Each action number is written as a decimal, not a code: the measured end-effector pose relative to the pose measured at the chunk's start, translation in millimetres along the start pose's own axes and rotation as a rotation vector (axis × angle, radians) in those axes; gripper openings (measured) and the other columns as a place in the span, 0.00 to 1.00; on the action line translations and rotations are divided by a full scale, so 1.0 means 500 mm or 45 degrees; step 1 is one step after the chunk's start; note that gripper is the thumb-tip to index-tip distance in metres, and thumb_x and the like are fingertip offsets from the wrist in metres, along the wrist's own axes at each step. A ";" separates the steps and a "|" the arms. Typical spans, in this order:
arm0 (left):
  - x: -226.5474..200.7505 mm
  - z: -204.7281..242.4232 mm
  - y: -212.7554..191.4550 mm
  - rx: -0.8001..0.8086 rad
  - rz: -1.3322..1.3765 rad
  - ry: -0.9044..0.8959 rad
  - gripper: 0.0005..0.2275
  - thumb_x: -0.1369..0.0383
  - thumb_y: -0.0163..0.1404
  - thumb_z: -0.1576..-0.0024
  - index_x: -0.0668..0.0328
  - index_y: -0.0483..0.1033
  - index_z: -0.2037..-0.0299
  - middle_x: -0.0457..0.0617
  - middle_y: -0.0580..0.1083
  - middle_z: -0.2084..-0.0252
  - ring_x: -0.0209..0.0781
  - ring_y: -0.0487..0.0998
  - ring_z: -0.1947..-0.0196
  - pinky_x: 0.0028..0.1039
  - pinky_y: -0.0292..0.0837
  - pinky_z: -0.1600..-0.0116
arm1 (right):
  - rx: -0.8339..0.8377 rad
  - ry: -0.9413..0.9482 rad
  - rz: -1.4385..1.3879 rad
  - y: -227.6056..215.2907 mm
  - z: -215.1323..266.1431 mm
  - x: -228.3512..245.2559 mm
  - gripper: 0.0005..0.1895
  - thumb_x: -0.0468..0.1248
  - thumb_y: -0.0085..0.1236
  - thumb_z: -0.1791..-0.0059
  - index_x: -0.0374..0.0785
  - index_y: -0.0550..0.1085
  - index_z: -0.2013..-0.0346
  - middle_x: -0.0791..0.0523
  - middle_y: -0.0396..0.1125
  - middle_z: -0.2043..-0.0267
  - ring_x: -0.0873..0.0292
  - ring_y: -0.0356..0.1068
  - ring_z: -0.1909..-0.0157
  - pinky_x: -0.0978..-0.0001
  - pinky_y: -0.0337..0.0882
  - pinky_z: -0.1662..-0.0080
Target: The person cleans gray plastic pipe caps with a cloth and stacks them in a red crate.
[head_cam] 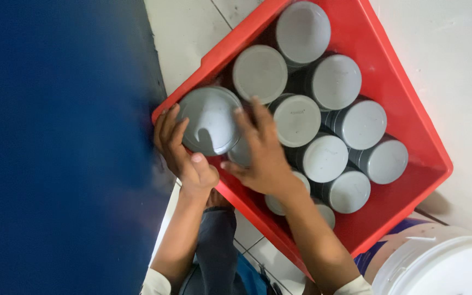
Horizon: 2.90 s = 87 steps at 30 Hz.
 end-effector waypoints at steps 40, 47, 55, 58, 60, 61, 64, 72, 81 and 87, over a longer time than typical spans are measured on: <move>-0.014 0.010 0.042 0.533 -0.336 0.089 0.23 0.54 0.51 0.46 0.53 0.76 0.42 0.60 0.69 0.37 0.60 0.64 0.33 0.53 0.30 0.31 | -0.445 1.604 -1.845 0.095 -0.068 -0.005 0.40 0.64 0.28 0.49 0.50 0.46 0.27 0.54 0.33 0.22 0.54 0.33 0.23 0.59 0.35 0.26; -0.019 0.009 0.046 0.520 -0.321 0.144 0.21 0.58 0.50 0.47 0.51 0.78 0.44 0.57 0.70 0.37 0.60 0.65 0.33 0.55 0.32 0.32 | -0.479 1.762 -1.859 0.086 -0.093 0.008 0.47 0.67 0.40 0.56 0.49 0.48 0.27 0.52 0.38 0.23 0.50 0.38 0.24 0.54 0.39 0.27; -0.017 0.010 0.043 0.539 -0.327 0.162 0.21 0.56 0.50 0.46 0.52 0.78 0.44 0.56 0.71 0.38 0.61 0.64 0.33 0.55 0.32 0.31 | -0.492 1.500 -1.747 0.122 0.006 -0.100 0.42 0.64 0.29 0.48 0.43 0.44 0.26 0.49 0.33 0.23 0.45 0.35 0.23 0.48 0.39 0.28; -0.014 0.014 0.037 0.530 -0.319 0.123 0.20 0.56 0.46 0.43 0.52 0.78 0.44 0.56 0.72 0.38 0.61 0.65 0.33 0.55 0.32 0.31 | -0.341 1.534 -1.009 0.123 0.079 -0.162 0.23 0.44 0.42 0.45 0.40 0.66 0.36 0.48 0.61 0.35 0.51 0.61 0.34 0.59 0.64 0.36; -0.014 0.016 0.039 0.531 -0.337 0.134 0.20 0.57 0.44 0.40 0.54 0.78 0.44 0.56 0.72 0.38 0.59 0.65 0.33 0.53 0.32 0.30 | -0.429 1.681 -1.251 0.158 0.104 -0.196 0.25 0.45 0.44 0.47 0.31 0.69 0.42 0.42 0.71 0.51 0.46 0.75 0.56 0.57 0.79 0.59; -0.016 0.019 0.037 0.540 -0.328 0.138 0.20 0.57 0.44 0.40 0.54 0.78 0.44 0.56 0.72 0.38 0.59 0.65 0.33 0.53 0.32 0.30 | -0.440 1.689 -1.252 0.166 0.101 -0.203 0.25 0.45 0.44 0.47 0.31 0.69 0.42 0.42 0.71 0.51 0.46 0.75 0.56 0.57 0.79 0.59; -0.011 0.017 0.038 0.560 -0.331 0.098 0.21 0.57 0.40 0.39 0.55 0.77 0.43 0.57 0.71 0.38 0.58 0.64 0.33 0.52 0.31 0.30 | -0.191 1.674 -0.936 0.175 0.058 -0.218 0.21 0.48 0.45 0.50 0.43 0.77 0.49 0.52 0.75 0.58 0.53 0.75 0.53 0.57 0.78 0.57; -0.011 0.020 0.035 0.542 -0.306 0.058 0.23 0.55 0.35 0.37 0.58 0.75 0.42 0.59 0.71 0.38 0.58 0.64 0.32 0.51 0.29 0.30 | 0.047 1.730 -1.127 0.193 0.006 -0.204 0.23 0.46 0.45 0.49 0.33 0.72 0.48 0.42 0.67 0.47 0.39 0.72 0.52 0.49 0.79 0.62; -0.013 0.019 0.043 0.501 -0.379 0.127 0.20 0.56 0.48 0.42 0.56 0.77 0.44 0.58 0.71 0.39 0.59 0.66 0.34 0.53 0.30 0.30 | 0.183 1.719 -1.033 0.195 0.003 -0.221 0.25 0.53 0.41 0.47 0.36 0.72 0.50 0.43 0.69 0.51 0.41 0.73 0.57 0.50 0.79 0.70; -0.008 0.021 0.042 0.482 -0.372 0.149 0.18 0.57 0.44 0.40 0.55 0.78 0.45 0.59 0.72 0.40 0.60 0.66 0.35 0.54 0.32 0.30 | 0.295 1.415 -0.263 0.196 0.101 -0.273 0.18 0.53 0.44 0.49 0.49 0.76 0.56 0.53 0.74 0.60 0.46 0.75 0.56 0.49 0.76 0.57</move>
Point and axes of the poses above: each hand's wrist, its own z-axis away from the middle knuckle, its own y-axis out of the palm, x = y × z, the point moved 5 cm from there along -z, towards the middle knuckle
